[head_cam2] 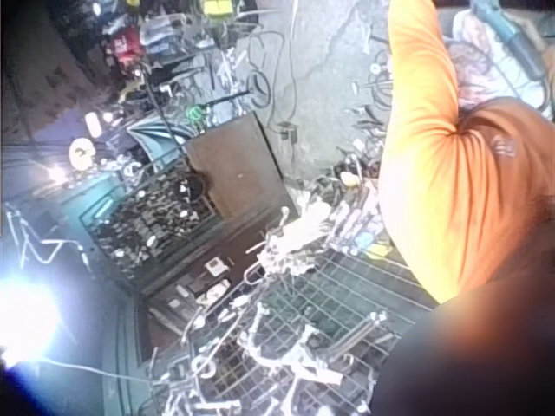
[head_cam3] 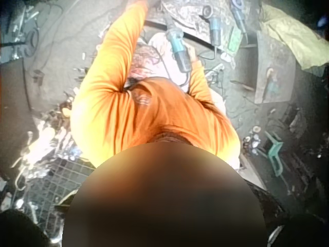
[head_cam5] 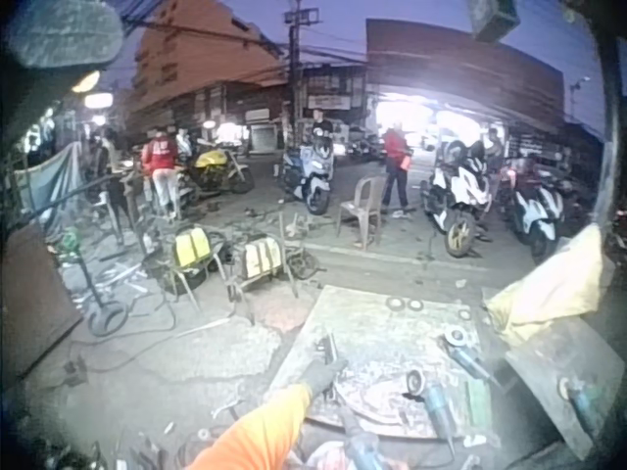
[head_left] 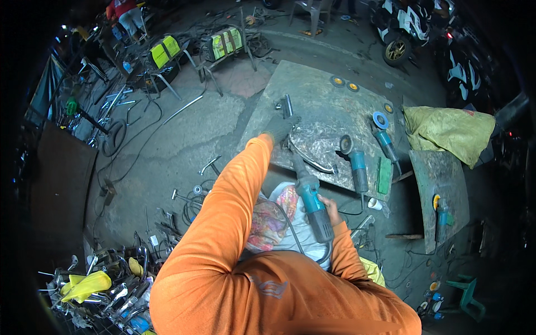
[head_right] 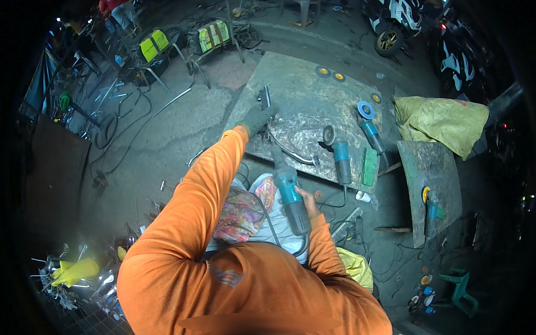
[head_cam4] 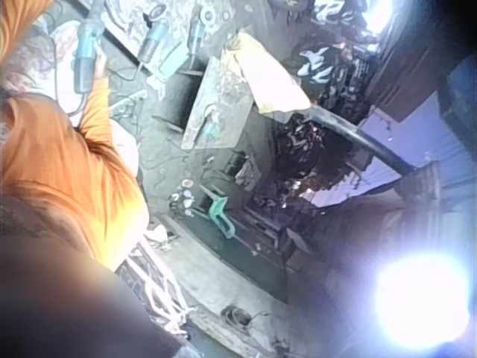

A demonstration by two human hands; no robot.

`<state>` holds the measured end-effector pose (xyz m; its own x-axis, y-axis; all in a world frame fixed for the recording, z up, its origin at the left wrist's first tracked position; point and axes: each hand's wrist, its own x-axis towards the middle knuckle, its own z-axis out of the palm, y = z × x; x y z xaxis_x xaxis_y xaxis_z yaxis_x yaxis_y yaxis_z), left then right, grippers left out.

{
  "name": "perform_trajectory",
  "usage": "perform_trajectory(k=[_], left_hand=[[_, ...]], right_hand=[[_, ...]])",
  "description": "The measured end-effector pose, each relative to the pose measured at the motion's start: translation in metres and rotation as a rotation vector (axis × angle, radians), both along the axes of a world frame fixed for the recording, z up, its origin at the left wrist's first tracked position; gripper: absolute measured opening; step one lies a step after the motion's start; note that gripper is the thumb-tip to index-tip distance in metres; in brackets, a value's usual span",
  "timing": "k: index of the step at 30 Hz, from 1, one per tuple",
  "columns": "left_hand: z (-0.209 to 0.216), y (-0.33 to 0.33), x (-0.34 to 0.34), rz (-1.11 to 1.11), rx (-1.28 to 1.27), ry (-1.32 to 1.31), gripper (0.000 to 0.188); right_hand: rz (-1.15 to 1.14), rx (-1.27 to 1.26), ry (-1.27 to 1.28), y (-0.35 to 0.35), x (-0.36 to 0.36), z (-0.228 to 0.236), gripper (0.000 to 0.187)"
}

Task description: The person cleans a curved metal part with a cloth and then uses a handheld electric grinder to polish its surface. The person repeatedly repositions the part and the tool while working on the metal piece.

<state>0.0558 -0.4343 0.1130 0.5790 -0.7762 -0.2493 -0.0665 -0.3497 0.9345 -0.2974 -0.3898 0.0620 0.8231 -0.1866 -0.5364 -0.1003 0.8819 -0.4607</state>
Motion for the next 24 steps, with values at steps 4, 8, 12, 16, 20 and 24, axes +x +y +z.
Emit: perform_trajectory(k=[4, 8, 12, 16, 20, 24], left_hand=[[0.007, 0.001, 0.001, 0.008, 0.078, -0.036, 0.064], [0.004, -0.003, 0.0, 0.033, 0.008, -0.09, 0.066], [0.002, -0.005, -0.004, 0.033, 0.023, -0.089, 0.066], [0.002, -0.004, -0.011, 0.049, 0.0, -0.097, 0.063], [0.002, -0.012, -0.008, 0.037, 0.005, -0.044, 0.059], [-0.001, -0.022, -0.002, 0.008, 0.058, -0.024, 0.059]], right_hand=[[0.003, -0.007, -0.022, 0.006, -0.005, 0.006, 0.055], [-0.005, -0.073, 0.023, 0.005, -0.004, 0.002, 0.057], [0.006, 0.014, -0.012, -0.004, 0.003, -0.01, 0.058], [0.02, 0.014, -0.06, -0.007, 0.004, -0.018, 0.059], [0.004, 0.042, -0.037, -0.003, -0.004, -0.017, 0.059], [0.002, 0.023, 0.006, -0.003, -0.004, -0.016, 0.059]])
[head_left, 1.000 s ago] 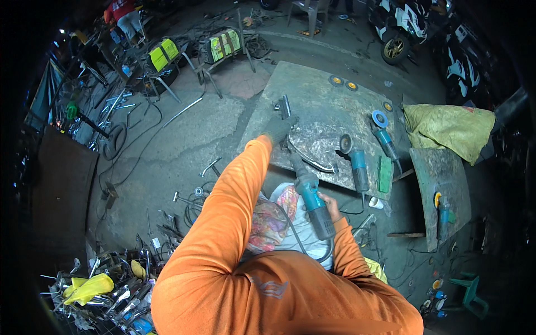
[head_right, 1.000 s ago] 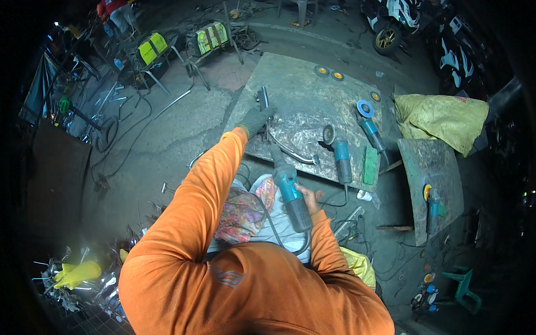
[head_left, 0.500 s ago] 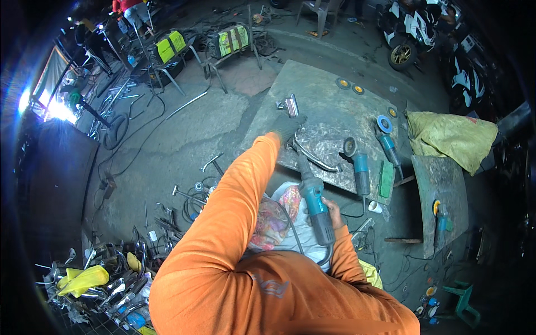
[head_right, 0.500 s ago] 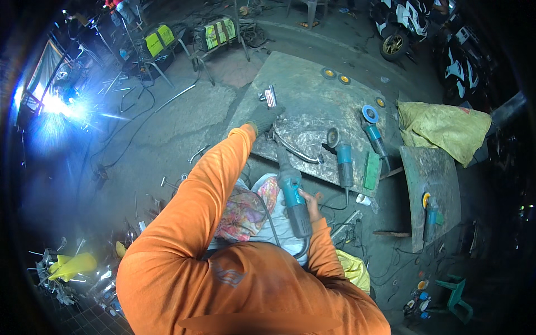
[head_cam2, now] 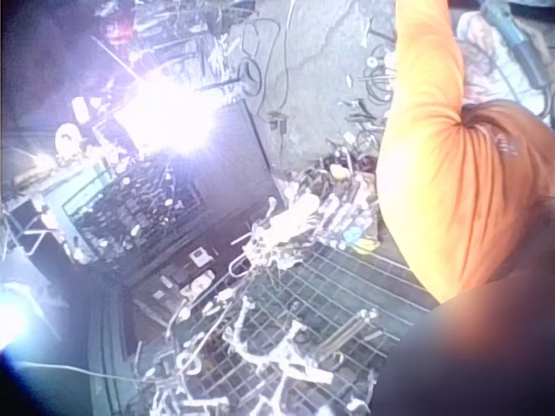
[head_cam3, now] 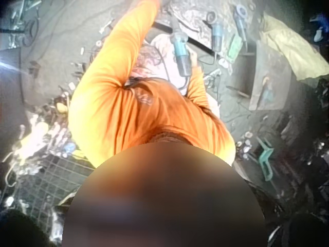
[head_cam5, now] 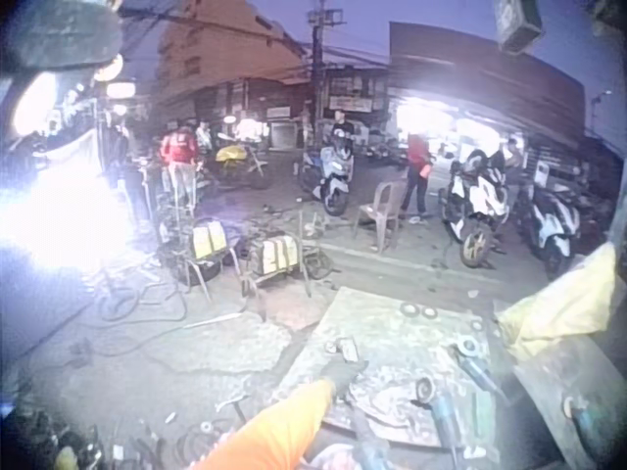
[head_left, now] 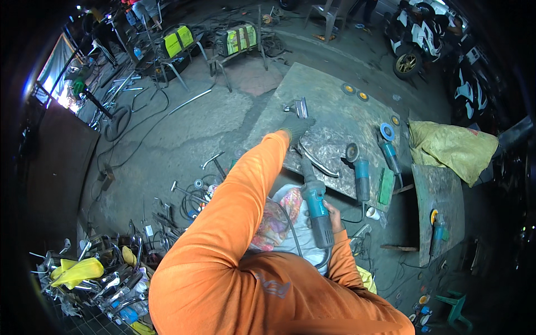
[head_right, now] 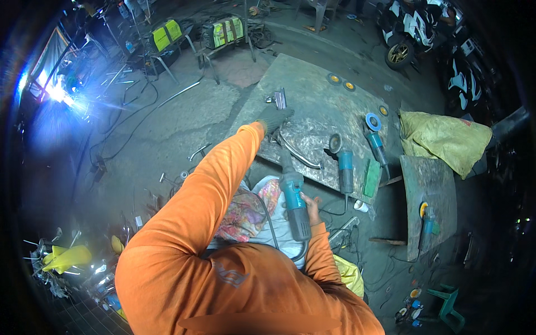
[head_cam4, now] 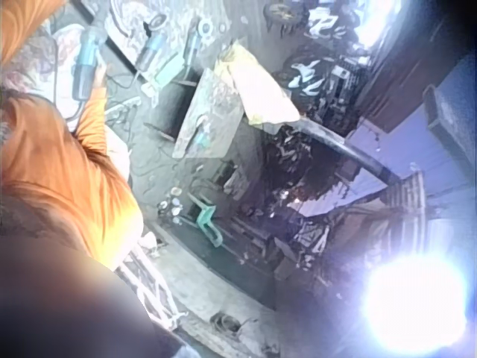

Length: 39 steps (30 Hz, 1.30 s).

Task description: The person cleans a curved metal part with a cloth and then uses a handheld electric grinder to polish its surface. The person repeatedly repositions the part and the tool while working on the metal piece.

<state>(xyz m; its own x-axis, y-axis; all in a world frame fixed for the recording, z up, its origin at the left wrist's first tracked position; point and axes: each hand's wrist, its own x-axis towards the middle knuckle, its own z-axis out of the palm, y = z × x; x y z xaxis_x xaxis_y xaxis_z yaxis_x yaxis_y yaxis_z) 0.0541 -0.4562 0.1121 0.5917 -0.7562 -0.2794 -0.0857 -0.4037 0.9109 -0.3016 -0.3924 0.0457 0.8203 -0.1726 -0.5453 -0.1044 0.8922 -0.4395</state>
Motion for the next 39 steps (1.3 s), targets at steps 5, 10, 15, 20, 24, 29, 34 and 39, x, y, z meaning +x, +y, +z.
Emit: perform_trajectory(k=[5, 10, 15, 20, 24, 29, 34, 39], left_hand=[[0.004, -0.006, -0.004, -0.031, 0.046, -0.03, 0.064], [0.011, -0.012, -0.008, -0.01, 0.079, -0.069, 0.074], [0.007, -0.022, -0.002, -0.141, 0.123, -0.094, 0.082], [-0.004, -0.038, 0.002, -0.202, 0.2, -0.172, 0.082], [-0.008, -0.041, 0.0, -0.178, 0.198, -0.155, 0.087], [-0.001, -0.036, -0.002, -0.18, 0.185, -0.165, 0.09], [0.006, -0.033, -0.006, -0.158, 0.185, -0.151, 0.091], [0.013, -0.028, -0.009, -0.162, 0.183, -0.135, 0.092]], right_hand=[[0.0, 0.002, -0.074, -0.007, 0.01, -0.005, 0.058], [-0.01, 0.046, -0.093, -0.008, 0.006, -0.009, 0.058], [-0.018, -0.003, 0.0, -0.008, 0.007, -0.009, 0.058], [-0.027, -0.006, -0.007, -0.005, 0.012, -0.004, 0.056], [-0.033, -0.056, -0.015, -0.003, 0.01, -0.002, 0.054], [-0.041, -0.075, -0.037, -0.001, 0.011, -0.003, 0.053], [-0.057, -0.066, -0.005, 0.001, 0.013, 0.004, 0.053], [-0.069, -0.055, 0.016, 0.003, 0.013, 0.009, 0.053]])
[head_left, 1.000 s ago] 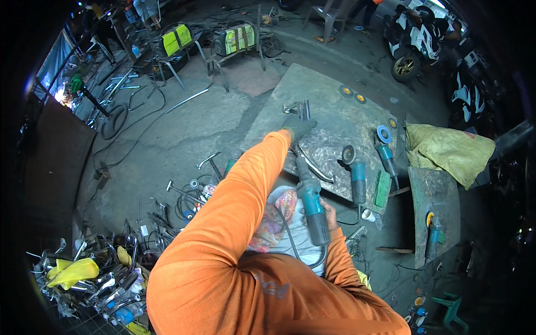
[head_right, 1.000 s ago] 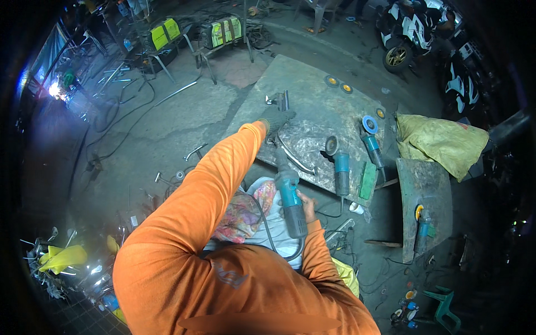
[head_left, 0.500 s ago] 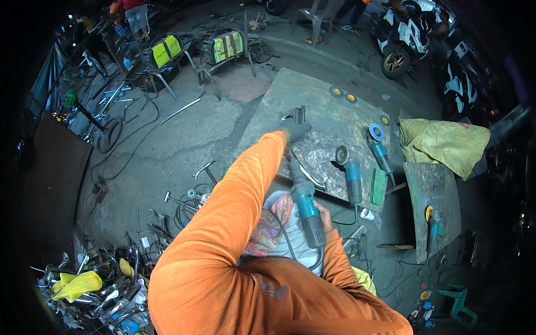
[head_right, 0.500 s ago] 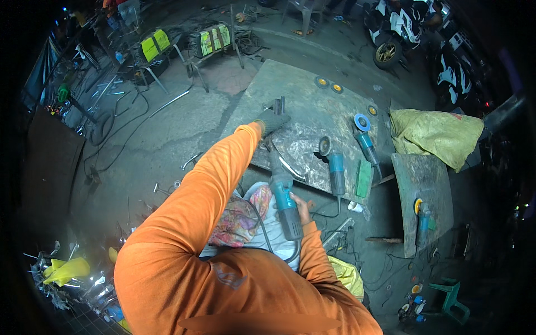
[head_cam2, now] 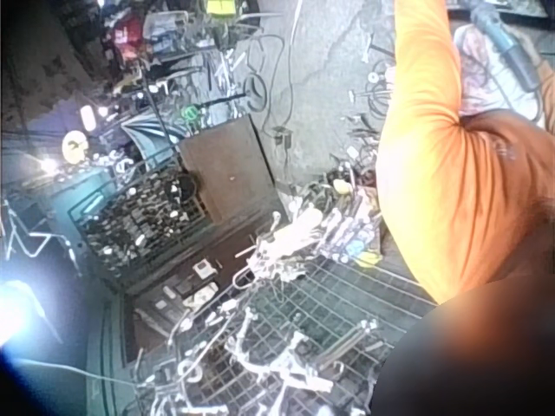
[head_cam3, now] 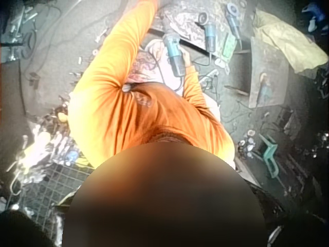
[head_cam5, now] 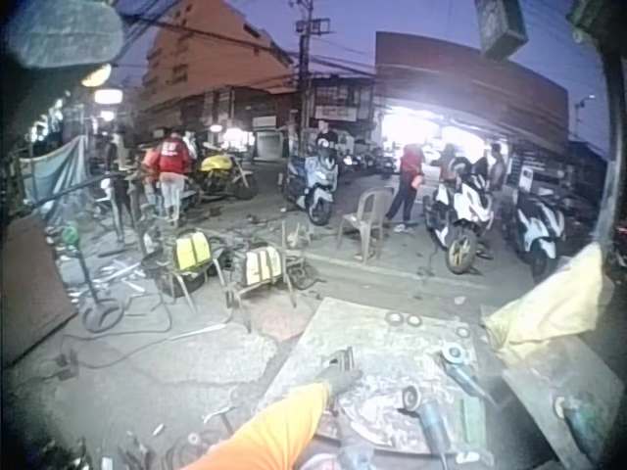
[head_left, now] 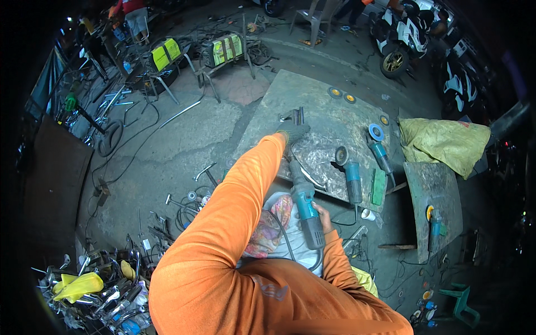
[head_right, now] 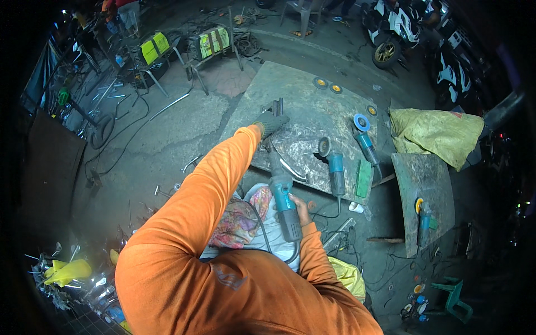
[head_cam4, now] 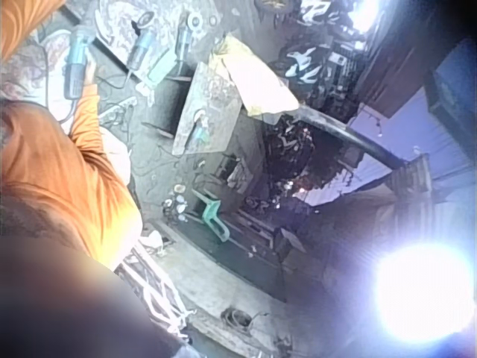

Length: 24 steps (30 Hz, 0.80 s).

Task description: The person cleans a curved metal part with a cloth and then uses a handheld electric grinder to polish its surface. The person repeatedly repositions the part and the tool while working on the metal piece.

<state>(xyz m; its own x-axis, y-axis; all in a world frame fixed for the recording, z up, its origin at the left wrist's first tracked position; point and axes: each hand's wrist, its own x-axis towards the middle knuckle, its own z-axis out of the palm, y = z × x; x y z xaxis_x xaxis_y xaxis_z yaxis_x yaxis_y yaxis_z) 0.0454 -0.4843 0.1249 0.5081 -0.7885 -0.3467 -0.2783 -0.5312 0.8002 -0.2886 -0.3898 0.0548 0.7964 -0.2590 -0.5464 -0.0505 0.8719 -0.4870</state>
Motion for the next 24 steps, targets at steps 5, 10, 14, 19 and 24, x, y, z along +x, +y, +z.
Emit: perform_trajectory(k=[5, 10, 14, 19, 24], left_hand=[[0.012, 0.005, -0.004, -0.027, -0.007, 0.015, 0.091], [0.013, 0.005, -0.004, 0.013, 0.013, 0.045, 0.089], [-0.005, 0.0, 0.005, 0.04, 0.0, 0.074, 0.087], [-0.02, 0.004, 0.013, 0.051, -0.124, 0.206, 0.079], [0.001, 0.015, 0.007, 0.079, -0.089, 0.246, 0.075]], right_hand=[[-0.007, -0.099, 0.005, 0.0, 0.001, -0.001, 0.052], [-0.004, -0.095, -0.008, 0.0, 0.002, 0.002, 0.05], [-0.006, -0.095, 0.022, 0.0, 0.002, 0.008, 0.05], [0.004, -0.137, 0.058, 0.0, 0.004, 0.014, 0.054], [0.02, -0.092, 0.093, 0.002, 0.0, 0.014, 0.056]])
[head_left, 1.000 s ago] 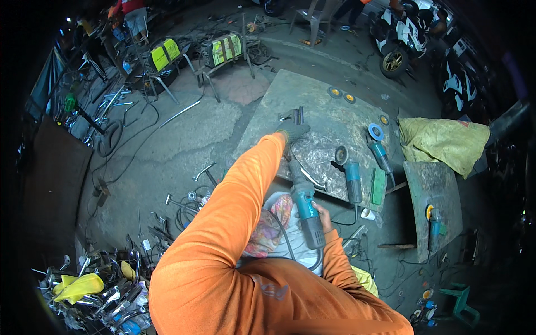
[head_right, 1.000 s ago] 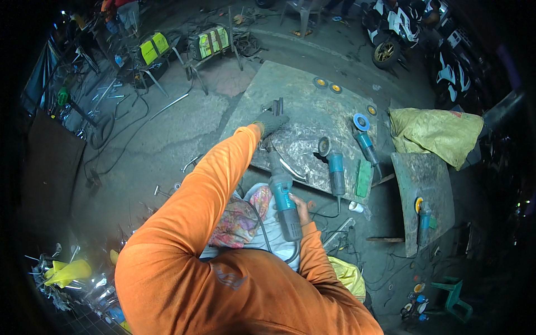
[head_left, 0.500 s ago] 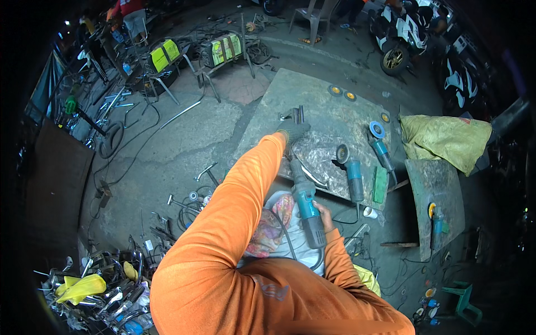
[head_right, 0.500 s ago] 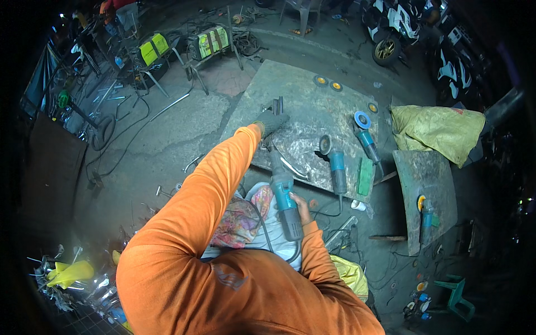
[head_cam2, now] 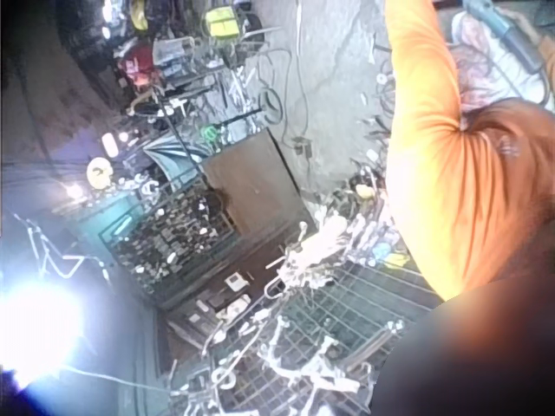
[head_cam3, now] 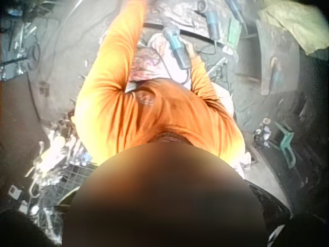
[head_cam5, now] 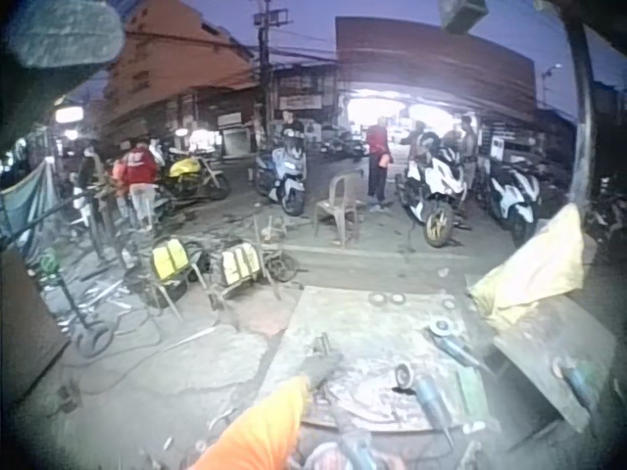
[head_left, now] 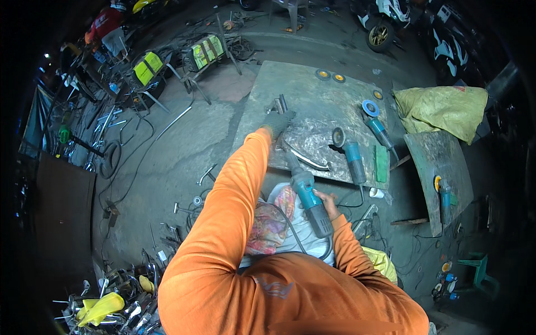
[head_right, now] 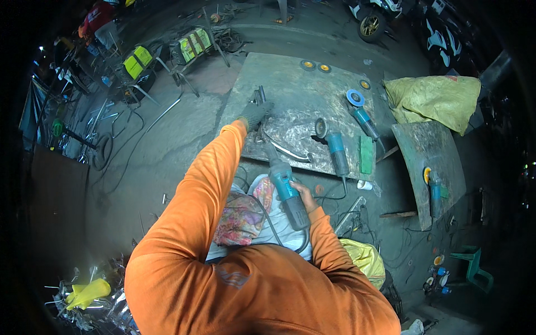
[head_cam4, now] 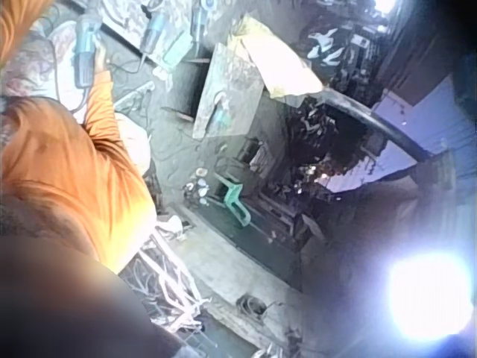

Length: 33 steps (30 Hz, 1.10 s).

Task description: The person cleans a curved metal part with a cloth and then uses a handheld electric grinder to polish its surface. The person repeatedly repositions the part and the tool while working on the metal piece.

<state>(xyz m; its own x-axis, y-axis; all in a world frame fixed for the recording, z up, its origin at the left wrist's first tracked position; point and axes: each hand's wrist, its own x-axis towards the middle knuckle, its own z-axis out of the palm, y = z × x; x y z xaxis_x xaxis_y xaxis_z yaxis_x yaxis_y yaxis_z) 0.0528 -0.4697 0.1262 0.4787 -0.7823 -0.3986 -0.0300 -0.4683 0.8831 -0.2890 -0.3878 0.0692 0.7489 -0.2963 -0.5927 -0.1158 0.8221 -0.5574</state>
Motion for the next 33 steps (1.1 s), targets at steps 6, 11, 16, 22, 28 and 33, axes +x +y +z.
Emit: perform_trajectory(k=[6, 11, 16, 22, 28, 33], left_hand=[[-0.001, -0.004, 0.004, -0.034, 0.031, -0.126, 0.078], [-0.007, -0.011, 0.002, -0.002, 0.066, -0.117, 0.078], [0.014, -0.002, -0.012, 0.018, 0.044, -0.07, 0.073], [-0.01, -0.02, -0.016, 0.111, -0.006, -0.167, 0.068], [-0.044, -0.043, -0.008, 0.168, 0.057, -0.161, 0.063], [-0.034, -0.037, -0.002, 0.069, 0.067, -0.249, 0.063]], right_hand=[[-0.003, 0.105, -0.082, 0.003, -0.007, -0.004, 0.056], [-0.02, 0.081, -0.024, -0.004, -0.001, -0.01, 0.055], [-0.057, 0.154, -0.037, -0.004, -0.008, -0.015, 0.056], [-0.014, 0.103, -0.085, -0.003, -0.014, -0.02, 0.056], [-0.05, 0.238, -0.119, -0.015, -0.009, -0.026, 0.057], [-0.063, 0.354, -0.226, -0.014, -0.02, -0.033, 0.056]])
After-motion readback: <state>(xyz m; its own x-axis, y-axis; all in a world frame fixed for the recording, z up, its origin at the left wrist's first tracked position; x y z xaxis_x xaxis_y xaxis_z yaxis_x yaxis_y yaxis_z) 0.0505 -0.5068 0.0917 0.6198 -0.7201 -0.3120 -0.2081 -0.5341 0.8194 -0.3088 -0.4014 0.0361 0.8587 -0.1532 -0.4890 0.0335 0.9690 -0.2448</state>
